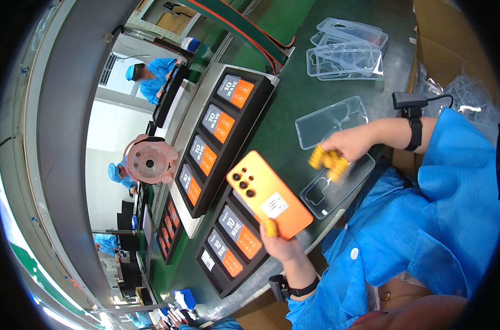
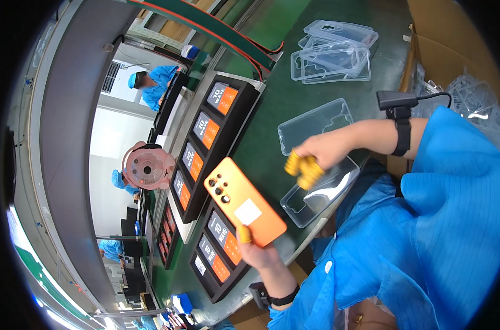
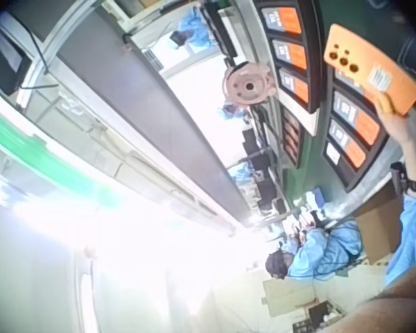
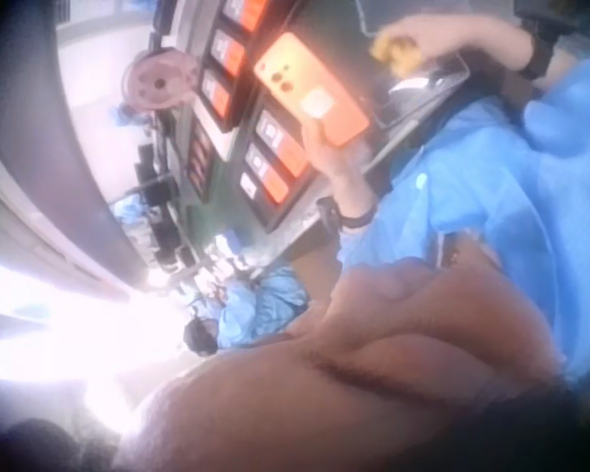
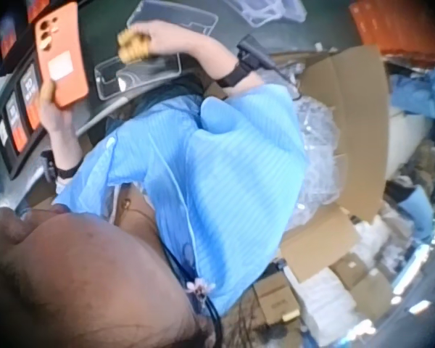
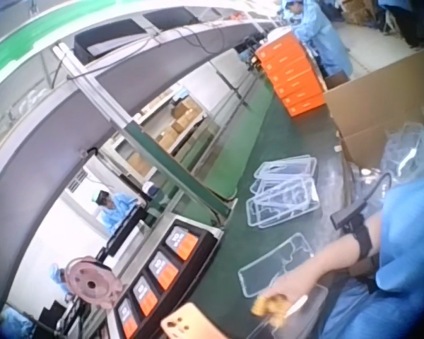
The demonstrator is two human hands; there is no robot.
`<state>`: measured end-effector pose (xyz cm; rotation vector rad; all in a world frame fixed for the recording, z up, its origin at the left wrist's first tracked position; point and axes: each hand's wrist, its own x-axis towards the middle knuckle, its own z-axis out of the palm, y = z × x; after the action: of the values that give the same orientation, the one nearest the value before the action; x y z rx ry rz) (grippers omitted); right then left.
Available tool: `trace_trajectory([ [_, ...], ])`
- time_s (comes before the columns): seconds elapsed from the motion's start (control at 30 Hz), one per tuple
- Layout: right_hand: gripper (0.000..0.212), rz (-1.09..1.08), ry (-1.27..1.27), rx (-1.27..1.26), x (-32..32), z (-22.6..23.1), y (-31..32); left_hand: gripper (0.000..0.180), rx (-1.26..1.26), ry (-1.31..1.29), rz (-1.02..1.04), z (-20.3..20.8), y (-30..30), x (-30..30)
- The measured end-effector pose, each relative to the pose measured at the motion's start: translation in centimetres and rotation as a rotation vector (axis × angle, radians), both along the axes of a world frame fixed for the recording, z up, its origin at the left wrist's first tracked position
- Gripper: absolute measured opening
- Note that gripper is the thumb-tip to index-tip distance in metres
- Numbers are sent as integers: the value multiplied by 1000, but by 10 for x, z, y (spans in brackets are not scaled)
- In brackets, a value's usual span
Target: Placing clear phone cases onto test jigs and inserting smartphones into cases for inspection or assembly.
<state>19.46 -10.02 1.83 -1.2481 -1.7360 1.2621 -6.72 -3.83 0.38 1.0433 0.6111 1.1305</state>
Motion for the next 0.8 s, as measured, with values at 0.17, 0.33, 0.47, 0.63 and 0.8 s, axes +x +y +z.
trace_trajectory([
  [0.17, 40, -418, 694, 204, -60, -23, 9, 31, 242, 236, -216, -16, -13, 43],
  [0.33, 24, -610, 73, 522, -18, 5, -33, 85, 1099, 1063, -227, -9, 3, 29],
  [0.47, 17, -159, -421, 912, -15, 21, -23, 83, 1313, 1277, -264, 12, 7, 22],
  [0.63, 35, -69, -734, 450, -24, 7, -50, 69, 1300, 1215, -248, 7, -2, 32],
  [0.8, 92, -237, -733, 530, -21, -20, -26, 69, 1004, 936, -89, -2, -3, 20],
])
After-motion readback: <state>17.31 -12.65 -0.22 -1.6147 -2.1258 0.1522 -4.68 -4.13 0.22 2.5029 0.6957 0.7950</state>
